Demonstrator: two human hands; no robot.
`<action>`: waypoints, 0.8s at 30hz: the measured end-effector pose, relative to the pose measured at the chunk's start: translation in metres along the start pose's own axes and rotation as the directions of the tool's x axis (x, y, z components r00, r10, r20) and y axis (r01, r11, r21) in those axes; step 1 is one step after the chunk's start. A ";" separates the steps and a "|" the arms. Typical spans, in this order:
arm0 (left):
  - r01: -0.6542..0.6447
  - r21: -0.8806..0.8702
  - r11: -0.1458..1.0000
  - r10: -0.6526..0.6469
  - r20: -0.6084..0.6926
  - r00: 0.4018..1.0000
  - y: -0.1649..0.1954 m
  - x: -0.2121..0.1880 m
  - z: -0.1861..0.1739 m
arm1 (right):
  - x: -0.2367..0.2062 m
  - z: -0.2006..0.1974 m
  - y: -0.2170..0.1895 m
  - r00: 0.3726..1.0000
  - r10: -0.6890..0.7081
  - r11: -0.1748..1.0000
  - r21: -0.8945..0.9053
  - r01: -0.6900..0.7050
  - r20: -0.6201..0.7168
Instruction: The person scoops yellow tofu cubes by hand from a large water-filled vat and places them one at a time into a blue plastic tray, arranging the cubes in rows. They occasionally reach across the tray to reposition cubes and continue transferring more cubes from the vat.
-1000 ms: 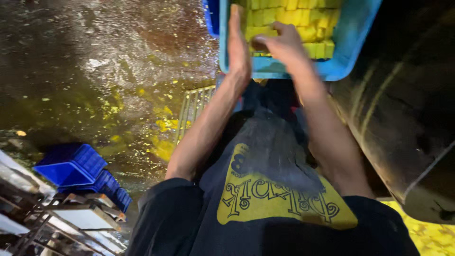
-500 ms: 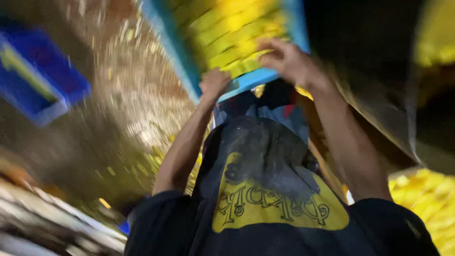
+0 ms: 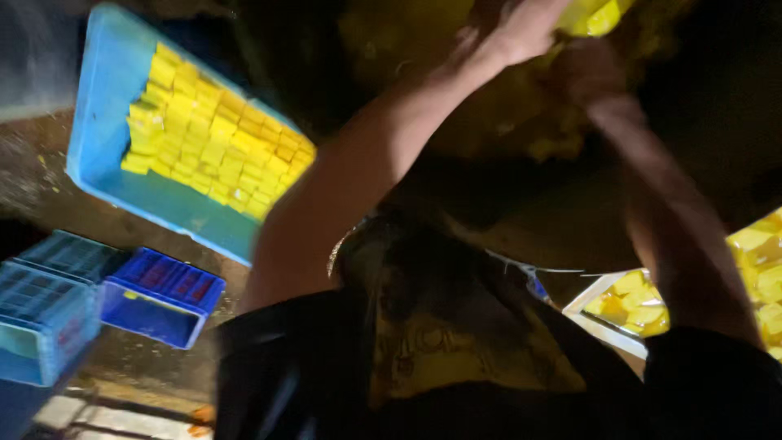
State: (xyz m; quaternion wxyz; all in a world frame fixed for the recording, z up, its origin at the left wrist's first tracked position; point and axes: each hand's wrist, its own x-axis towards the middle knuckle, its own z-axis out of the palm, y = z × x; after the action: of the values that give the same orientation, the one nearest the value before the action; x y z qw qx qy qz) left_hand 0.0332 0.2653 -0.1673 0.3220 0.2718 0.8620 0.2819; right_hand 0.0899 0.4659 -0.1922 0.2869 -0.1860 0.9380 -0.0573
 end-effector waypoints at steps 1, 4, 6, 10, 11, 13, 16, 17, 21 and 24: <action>0.053 0.034 0.998 -0.053 0.000 0.999 -0.013 0.019 0.021 | 0.009 0.028 0.003 0.999 0.022 0.995 0.093 -0.024 0.025; 0.150 0.021 0.988 -0.149 -0.048 0.988 -0.054 0.052 0.083 | 0.025 0.074 -0.013 0.996 0.084 0.975 0.210 -0.077 -0.024; 0.168 0.002 0.986 -0.168 -0.048 0.985 -0.069 0.059 0.112 | 0.025 0.091 -0.027 0.989 0.133 0.960 0.257 -0.110 -0.072; 0.200 -0.041 0.979 -0.202 -0.047 0.978 -0.077 0.056 0.130 | 0.024 0.088 -0.037 0.981 0.154 0.923 0.371 -0.100 -0.120; 0.206 -0.048 0.977 -0.208 -0.047 0.977 -0.078 0.052 0.128 | 0.029 0.083 -0.033 0.981 0.153 0.910 0.405 -0.093 -0.117; 0.218 -0.065 0.974 -0.220 -0.033 0.975 -0.082 0.048 0.121 | 0.041 0.071 -0.013 0.991 0.122 0.861 0.502 -0.083 -0.046; 0.206 -0.132 0.970 -0.209 -0.008 0.978 -0.099 0.046 0.114 | 0.070 0.052 0.034 0.994 0.042 0.770 0.630 -0.096 0.101; 0.195 -0.170 0.966 -0.197 0.008 0.980 -0.105 0.050 0.112 | 0.081 0.042 0.054 0.984 0.002 0.730 0.672 -0.124 0.179; 0.170 -0.388 0.906 -0.214 -0.072 0.974 -0.124 0.073 0.111 | 0.115 0.001 0.104 0.980 0.010 0.601 0.782 -0.163 0.197; 0.084 -0.551 0.831 -0.266 -0.259 0.928 -0.124 0.095 0.108 | 0.147 -0.027 0.105 0.991 0.065 0.653 0.746 -0.131 0.117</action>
State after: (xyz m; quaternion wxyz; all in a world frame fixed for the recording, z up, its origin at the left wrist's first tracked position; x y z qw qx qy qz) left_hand 0.0132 0.2746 -0.3555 0.2625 0.0407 0.8129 0.5183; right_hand -0.0712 0.5065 -0.2686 0.3780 -0.0023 0.8269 -0.4163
